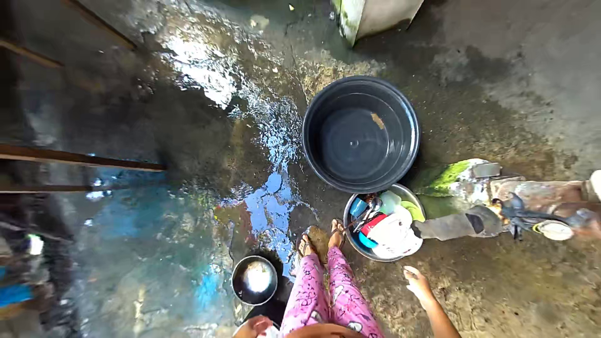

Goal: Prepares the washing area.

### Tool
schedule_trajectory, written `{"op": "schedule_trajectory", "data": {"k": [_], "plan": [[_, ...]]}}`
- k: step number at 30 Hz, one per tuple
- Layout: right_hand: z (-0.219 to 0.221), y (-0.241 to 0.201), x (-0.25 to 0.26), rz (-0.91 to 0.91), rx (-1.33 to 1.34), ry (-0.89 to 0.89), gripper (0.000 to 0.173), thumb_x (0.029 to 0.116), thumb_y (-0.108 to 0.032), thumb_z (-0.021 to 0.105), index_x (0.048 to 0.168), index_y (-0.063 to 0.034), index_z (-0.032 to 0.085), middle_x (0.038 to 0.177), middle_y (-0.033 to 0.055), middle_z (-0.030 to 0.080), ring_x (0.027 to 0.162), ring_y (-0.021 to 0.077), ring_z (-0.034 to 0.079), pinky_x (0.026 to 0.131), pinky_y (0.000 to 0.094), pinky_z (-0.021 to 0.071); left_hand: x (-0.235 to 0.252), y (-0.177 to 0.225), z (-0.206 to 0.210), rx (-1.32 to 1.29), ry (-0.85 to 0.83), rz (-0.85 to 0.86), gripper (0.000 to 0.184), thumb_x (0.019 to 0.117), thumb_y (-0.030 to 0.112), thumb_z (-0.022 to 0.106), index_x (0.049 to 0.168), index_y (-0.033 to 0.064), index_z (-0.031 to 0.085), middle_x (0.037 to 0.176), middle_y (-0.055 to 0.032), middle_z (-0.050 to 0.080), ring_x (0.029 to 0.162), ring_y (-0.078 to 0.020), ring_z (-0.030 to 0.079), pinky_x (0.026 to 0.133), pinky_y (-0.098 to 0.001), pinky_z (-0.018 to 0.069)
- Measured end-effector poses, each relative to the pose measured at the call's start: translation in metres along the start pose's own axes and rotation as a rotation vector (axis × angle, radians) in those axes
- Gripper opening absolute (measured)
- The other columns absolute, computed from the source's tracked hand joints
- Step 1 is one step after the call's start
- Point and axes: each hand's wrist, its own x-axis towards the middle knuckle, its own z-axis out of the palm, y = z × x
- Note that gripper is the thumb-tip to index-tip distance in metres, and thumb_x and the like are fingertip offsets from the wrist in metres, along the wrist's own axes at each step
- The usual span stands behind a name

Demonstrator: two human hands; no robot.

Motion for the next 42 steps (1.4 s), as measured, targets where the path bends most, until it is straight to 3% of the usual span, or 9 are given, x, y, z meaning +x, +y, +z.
{"op": "schedule_trajectory", "data": {"k": [4, 9, 15, 21, 26, 30, 34, 39, 42], "plan": [[-0.015, 0.02, -0.035, -0.025, 0.07, 0.081, 0.038, 0.1068, -0.009, 0.053, 0.142, 0.0049, 0.052, 0.145, 0.0312, 0.05, 0.129, 0.0449, 0.054, 0.102, 0.0581, 0.0464, 0.012, 0.009, 0.003, 0.0, 0.135, 0.145, 0.035, 0.1097, 0.009, 0.043, 0.136, -0.011, 0.055, 0.132, -0.0302, 0.062, 0.121, -0.0384, 0.063, 0.108, -0.0481, 0.0464], [0.018, 0.04, -0.064, -0.11, -0.216, 0.043, 0.036, 0.1019, -0.009, 0.061, 0.135, 0.0053, 0.06, 0.148, 0.0341, 0.045, 0.131, 0.0465, 0.051, 0.104, 0.0552, 0.0467, 0.02, -0.006, -0.017, 0.032, 0.22, 0.227, 0.035, 0.1105, 0.012, 0.043, 0.138, -0.0074, 0.056, 0.132, -0.0293, 0.063, 0.12, -0.0381, 0.064, 0.109, -0.0493, 0.0461], [0.061, -0.019, -0.092, -0.389, -0.357, -0.039, 0.036, 0.0993, -0.003, 0.063, 0.133, 0.0097, 0.059, 0.152, 0.0364, 0.038, 0.132, 0.0434, 0.053, 0.109, 0.0442, 0.0478, 0.004, -0.08, -0.021, -0.207, 0.358, 0.227, 0.036, 0.111, 0.012, 0.043, 0.14, -0.0077, 0.053, 0.135, -0.0298, 0.061, 0.122, -0.0386, 0.063, 0.108, -0.0504, 0.0465], [0.058, -0.086, -0.097, -0.541, -0.572, -0.1, 0.035, 0.1017, -0.004, 0.059, 0.133, 0.0101, 0.057, 0.151, 0.0351, 0.038, 0.128, 0.0424, 0.053, 0.105, 0.0467, 0.0475, 0.013, -0.163, 0.048, -0.457, 0.412, 0.189, 0.036, 0.1103, 0.011, 0.042, 0.138, -0.0087, 0.054, 0.136, -0.0306, 0.059, 0.123, -0.0395, 0.062, 0.109, -0.0503, 0.0457], [0.043, -0.101, -0.09, -0.646, -0.704, -0.189, 0.035, 0.1018, -0.005, 0.059, 0.134, 0.0094, 0.057, 0.146, 0.0336, 0.046, 0.127, 0.0421, 0.055, 0.103, 0.0482, 0.049, 0.02, -0.183, 0.145, -0.688, 0.408, 0.124, 0.036, 0.1112, 0.012, 0.041, 0.139, -0.0073, 0.053, 0.135, -0.0298, 0.06, 0.122, -0.0381, 0.062, 0.108, -0.049, 0.0462], [0.001, -0.082, -0.088, -0.632, -0.779, -0.28, 0.035, 0.1025, -0.005, 0.056, 0.135, 0.0068, 0.057, 0.149, 0.0317, 0.043, 0.123, 0.038, 0.057, 0.098, 0.0435, 0.0523, 0.035, -0.181, 0.224, -0.711, 0.358, 0.052, 0.037, 0.1114, 0.012, 0.041, 0.14, -0.0077, 0.052, 0.138, -0.0323, 0.057, 0.125, -0.0419, 0.06, 0.109, -0.0528, 0.0447], [-0.07, -0.041, -0.073, -0.508, -0.687, -0.26, 0.036, 0.1049, -0.009, 0.055, 0.139, 0.0045, 0.055, 0.152, 0.0297, 0.04, 0.127, 0.038, 0.056, 0.101, 0.0453, 0.0515, 0.042, -0.169, 0.261, -0.612, 0.265, -0.02, 0.037, 0.1118, 0.013, 0.042, 0.142, -0.0067, 0.05, 0.14, -0.0315, 0.055, 0.124, -0.0406, 0.059, 0.104, -0.0527, 0.0448], [-0.157, 0.028, -0.054, -0.355, -0.661, -0.095, 0.036, 0.1072, -0.014, 0.052, 0.138, 0.0036, 0.058, 0.15, 0.0283, 0.047, 0.138, 0.0374, 0.05, 0.114, 0.0442, 0.0409, 0.035, -0.129, 0.225, -0.403, 0.312, 0.032, 0.038, 0.1121, 0.011, 0.039, 0.145, -0.0065, 0.048, 0.141, -0.0322, 0.054, 0.127, -0.0422, 0.058, 0.107, -0.0533, 0.044], [-0.175, 0.06, -0.057, -0.286, -0.57, -0.063, 0.036, 0.1076, -0.014, 0.052, 0.138, 0.0043, 0.058, 0.149, 0.0282, 0.048, 0.141, 0.0376, 0.045, 0.117, 0.0451, 0.0364, 0.02, -0.082, 0.19, -0.321, 0.44, 0.193, 0.038, 0.1111, 0.009, 0.04, 0.143, -0.0083, 0.048, 0.14, -0.0323, 0.056, 0.125, -0.0417, 0.059, 0.106, -0.0524, 0.0459]]}}
